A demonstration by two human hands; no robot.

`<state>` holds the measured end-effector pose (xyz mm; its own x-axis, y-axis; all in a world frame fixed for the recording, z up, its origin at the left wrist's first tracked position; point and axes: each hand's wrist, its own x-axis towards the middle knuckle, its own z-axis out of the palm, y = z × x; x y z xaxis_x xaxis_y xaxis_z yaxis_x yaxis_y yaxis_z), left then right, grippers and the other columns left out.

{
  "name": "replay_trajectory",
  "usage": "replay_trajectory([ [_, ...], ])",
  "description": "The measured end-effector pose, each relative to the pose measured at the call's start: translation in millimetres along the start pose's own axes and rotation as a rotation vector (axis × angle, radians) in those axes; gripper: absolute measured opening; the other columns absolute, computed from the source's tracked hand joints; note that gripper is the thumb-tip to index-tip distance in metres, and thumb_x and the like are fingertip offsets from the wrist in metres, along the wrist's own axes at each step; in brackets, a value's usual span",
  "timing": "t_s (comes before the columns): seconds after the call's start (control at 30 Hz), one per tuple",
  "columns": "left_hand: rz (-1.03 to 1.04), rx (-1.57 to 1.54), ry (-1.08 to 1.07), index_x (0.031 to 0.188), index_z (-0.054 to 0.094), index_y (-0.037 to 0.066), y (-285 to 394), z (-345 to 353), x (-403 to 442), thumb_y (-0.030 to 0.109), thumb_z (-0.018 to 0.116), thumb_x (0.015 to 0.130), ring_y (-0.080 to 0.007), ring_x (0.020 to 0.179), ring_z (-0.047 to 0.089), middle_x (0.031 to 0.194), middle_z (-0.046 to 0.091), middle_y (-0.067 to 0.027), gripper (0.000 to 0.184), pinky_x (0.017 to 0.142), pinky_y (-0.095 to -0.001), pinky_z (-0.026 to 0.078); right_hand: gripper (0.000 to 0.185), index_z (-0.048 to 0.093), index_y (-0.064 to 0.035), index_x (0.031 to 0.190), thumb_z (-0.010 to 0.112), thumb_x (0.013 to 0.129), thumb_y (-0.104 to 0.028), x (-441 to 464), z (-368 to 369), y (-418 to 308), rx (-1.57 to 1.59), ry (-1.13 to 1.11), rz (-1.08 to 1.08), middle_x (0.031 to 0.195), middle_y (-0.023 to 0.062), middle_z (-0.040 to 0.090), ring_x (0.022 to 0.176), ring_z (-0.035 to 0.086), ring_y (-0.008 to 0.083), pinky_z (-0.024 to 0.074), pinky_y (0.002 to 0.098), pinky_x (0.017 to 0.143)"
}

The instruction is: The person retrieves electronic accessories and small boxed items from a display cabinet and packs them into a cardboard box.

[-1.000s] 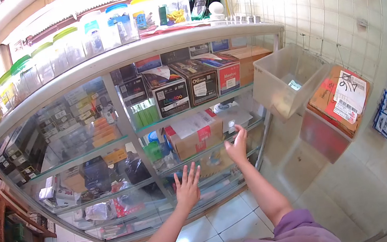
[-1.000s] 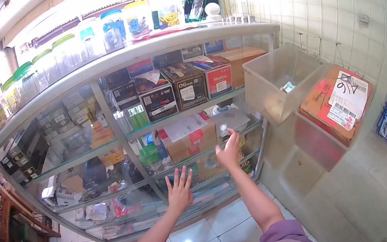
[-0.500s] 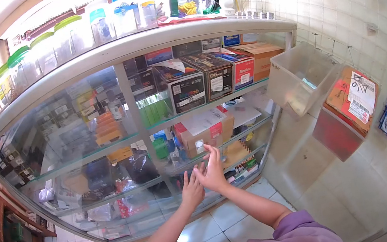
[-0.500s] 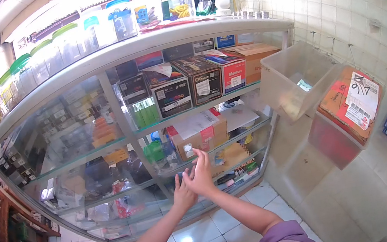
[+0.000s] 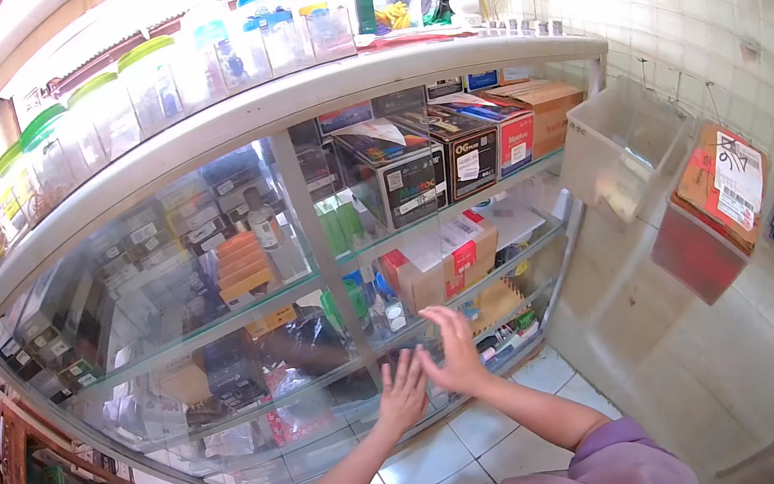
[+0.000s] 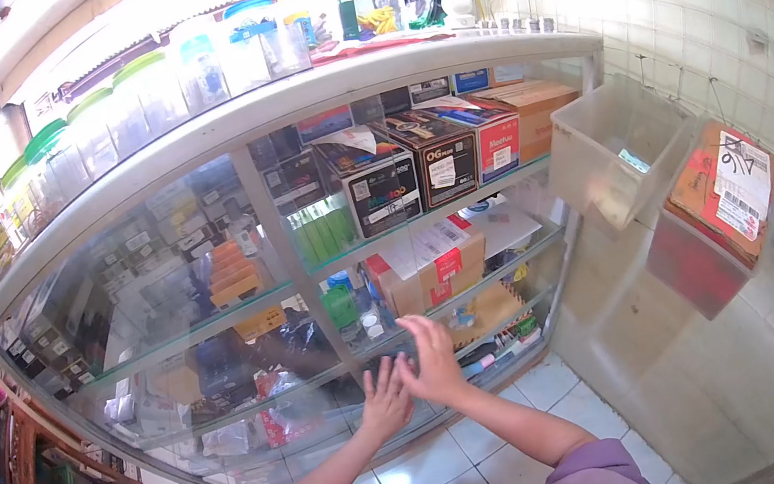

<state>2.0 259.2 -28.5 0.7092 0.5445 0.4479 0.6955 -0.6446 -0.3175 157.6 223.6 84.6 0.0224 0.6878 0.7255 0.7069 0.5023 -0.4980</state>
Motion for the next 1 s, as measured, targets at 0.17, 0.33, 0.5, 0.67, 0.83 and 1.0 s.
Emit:
replay_trajectory([
  [0.17,0.246,-0.014,0.026,0.134,0.046,0.013,19,-10,34,0.033,0.064,0.071,-0.0242,0.140,0.020,0.146,0.031,-0.0069,0.069,0.111,-0.0534,0.009,0.086,0.028,-0.0048,0.141,0.075,0.071,-0.022,5,-34,29,-0.372,0.057,-0.050,0.146,0.0212,0.024,0.137,0.020,0.0391,0.0130,0.0577,0.109],
  [0.33,0.230,-0.108,-0.029,0.133,0.047,0.012,29,-4,60,0.028,0.061,0.073,-0.0210,0.139,0.022,0.146,0.032,-0.0062,0.063,0.112,-0.0525,0.008,0.096,0.024,-0.0058,0.143,0.075,0.069,-0.039,16,-42,43,-0.412,-0.040,-0.042,0.147,0.0164,0.025,0.138,0.019,0.0369,0.0079,0.0608,0.108],
  [0.5,0.191,0.145,0.029,0.130,0.049,0.012,23,9,57,0.024,0.055,0.075,-0.0202,0.137,0.027,0.143,0.037,-0.0054,0.057,0.110,-0.0582,0.006,0.090,0.035,-0.0008,0.137,0.073,0.068,-0.045,18,-29,57,-0.496,-0.132,-0.117,0.129,0.0161,0.040,0.128,0.032,0.0340,0.0094,0.0639,0.106],
  [0.67,0.215,0.250,-0.033,0.128,0.052,0.010,28,27,51,0.030,0.048,0.080,-0.0219,0.138,0.023,0.146,0.034,-0.0068,0.052,0.109,-0.0623,0.002,0.086,0.030,0.0048,0.136,0.071,0.072,-0.036,1,10,67,-0.216,-0.090,-0.001,0.127,0.0204,0.041,0.122,0.036,0.0367,0.0203,0.0552,0.102],
  [0.83,0.209,0.264,0.024,0.123,0.056,0.010,23,40,47,0.030,0.050,0.078,-0.0240,0.138,0.022,0.143,0.037,-0.0063,0.049,0.108,-0.0656,0.001,0.082,0.021,0.0107,0.136,0.066,0.076,-0.021,-1,23,55,-0.011,-0.041,0.086,0.129,0.0235,0.040,0.118,0.037,0.0396,0.0255,0.0493,0.098],
  [1.0,0.219,0.236,0.005,0.117,0.060,0.012,20,42,32,0.028,0.052,0.076,-0.0229,0.137,0.026,0.138,0.045,-0.0035,0.046,0.109,-0.0631,0.000,0.083,0.020,0.0099,0.137,0.068,0.074,-0.018,-5,23,46,0.032,-0.094,0.095,0.128,0.0228,0.042,0.119,0.039,0.0383,0.0271,0.0485,0.098],
])
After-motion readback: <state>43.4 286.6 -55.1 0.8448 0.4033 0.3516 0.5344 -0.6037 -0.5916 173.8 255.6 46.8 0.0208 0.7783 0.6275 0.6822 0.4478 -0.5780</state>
